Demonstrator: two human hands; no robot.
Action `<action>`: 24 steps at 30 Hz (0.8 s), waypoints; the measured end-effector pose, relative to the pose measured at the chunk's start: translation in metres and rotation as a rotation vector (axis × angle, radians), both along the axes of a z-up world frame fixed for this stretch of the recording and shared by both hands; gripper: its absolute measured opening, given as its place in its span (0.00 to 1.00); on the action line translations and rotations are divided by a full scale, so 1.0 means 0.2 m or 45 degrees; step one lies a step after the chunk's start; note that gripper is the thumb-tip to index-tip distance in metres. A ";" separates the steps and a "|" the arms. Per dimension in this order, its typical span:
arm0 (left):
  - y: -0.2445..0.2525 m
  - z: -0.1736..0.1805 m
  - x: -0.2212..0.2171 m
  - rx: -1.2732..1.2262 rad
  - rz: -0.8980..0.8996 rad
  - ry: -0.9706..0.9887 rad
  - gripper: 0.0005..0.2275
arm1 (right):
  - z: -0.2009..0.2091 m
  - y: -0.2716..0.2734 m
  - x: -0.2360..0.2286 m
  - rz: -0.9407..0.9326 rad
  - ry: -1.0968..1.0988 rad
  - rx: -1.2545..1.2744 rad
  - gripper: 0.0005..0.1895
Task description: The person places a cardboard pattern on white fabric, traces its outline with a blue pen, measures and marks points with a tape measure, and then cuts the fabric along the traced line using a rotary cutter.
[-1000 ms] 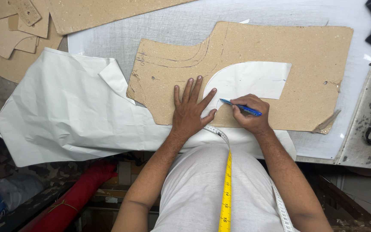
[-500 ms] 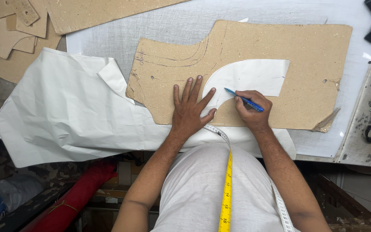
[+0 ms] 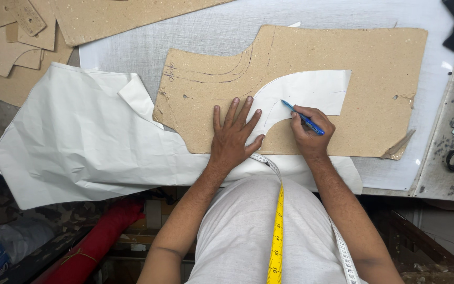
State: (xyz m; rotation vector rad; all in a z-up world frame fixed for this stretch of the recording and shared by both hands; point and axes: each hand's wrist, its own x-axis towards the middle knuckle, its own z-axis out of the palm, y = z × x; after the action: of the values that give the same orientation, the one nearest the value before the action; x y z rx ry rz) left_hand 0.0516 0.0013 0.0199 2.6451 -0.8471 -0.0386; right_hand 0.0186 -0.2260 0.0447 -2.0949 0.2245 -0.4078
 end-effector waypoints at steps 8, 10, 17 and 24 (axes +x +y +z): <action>-0.01 0.00 -0.04 0.050 -0.061 -0.040 0.31 | -0.03 0.01 0.00 -0.143 -0.008 0.049 0.06; -0.01 0.01 -0.04 0.054 -0.054 -0.031 0.32 | -0.03 0.01 -0.01 -0.160 -0.009 0.108 0.06; -0.03 0.07 -0.09 0.074 -0.063 -0.023 0.37 | 0.02 -0.08 -0.03 0.040 -0.215 -0.200 0.06; -0.05 0.14 -0.08 0.008 -0.087 0.096 0.26 | 0.07 -0.13 0.01 0.219 -0.153 -0.132 0.07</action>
State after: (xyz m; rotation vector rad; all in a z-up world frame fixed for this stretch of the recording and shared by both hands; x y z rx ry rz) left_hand 0.0355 -0.0088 0.0471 2.6018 -0.9135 -0.1575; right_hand 0.0210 -0.2512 0.0578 -2.1623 -0.0486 -0.4475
